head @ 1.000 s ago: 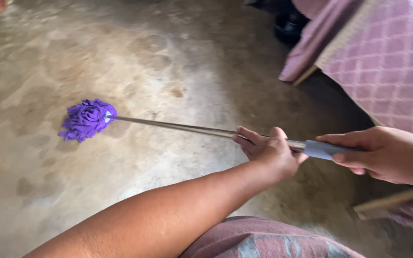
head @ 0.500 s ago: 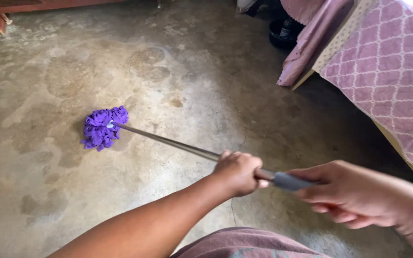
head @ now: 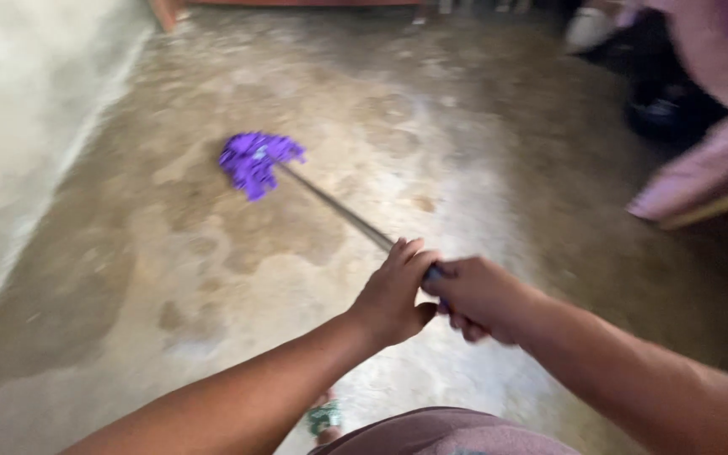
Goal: The recorder is mopping a concrete floor in a bedroom area.
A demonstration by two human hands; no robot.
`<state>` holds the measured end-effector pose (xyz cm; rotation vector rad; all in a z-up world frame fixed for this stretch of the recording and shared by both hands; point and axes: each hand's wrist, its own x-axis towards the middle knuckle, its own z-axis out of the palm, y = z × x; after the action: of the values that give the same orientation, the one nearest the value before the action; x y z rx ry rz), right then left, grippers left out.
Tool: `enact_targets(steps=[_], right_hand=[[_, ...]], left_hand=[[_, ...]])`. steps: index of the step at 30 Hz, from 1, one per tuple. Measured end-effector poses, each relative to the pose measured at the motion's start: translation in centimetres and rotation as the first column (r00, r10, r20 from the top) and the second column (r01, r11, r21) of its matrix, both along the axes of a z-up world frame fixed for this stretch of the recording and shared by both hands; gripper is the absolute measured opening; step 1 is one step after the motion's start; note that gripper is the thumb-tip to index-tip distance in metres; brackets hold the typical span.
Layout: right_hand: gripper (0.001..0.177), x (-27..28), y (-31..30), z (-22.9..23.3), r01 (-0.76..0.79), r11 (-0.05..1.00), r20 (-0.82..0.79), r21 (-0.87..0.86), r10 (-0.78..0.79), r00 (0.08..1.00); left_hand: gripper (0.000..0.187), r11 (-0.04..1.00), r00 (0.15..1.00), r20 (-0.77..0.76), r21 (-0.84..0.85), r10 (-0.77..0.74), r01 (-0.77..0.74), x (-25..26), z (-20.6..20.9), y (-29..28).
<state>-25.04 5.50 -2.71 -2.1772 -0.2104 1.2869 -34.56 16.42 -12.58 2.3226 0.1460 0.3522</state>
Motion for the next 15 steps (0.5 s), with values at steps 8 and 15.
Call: enact_targets(steps=[8, 15], right_hand=[[0.025, -1.5, 23.8, -4.1, -0.072, 0.996, 0.110, 0.050, 0.066, 0.992], [0.026, -1.9, 35.1, -6.8, -0.122, 0.977, 0.022, 0.176, 0.120, 0.993]], left_hand=[[0.081, 0.911, 0.960, -0.068, -0.301, 0.273, -0.281, -6.8, 3.2, 15.4], [0.071, 0.852, 0.928, -0.131, -0.369, 0.348, -0.372, -7.9, 4.1, 23.7]])
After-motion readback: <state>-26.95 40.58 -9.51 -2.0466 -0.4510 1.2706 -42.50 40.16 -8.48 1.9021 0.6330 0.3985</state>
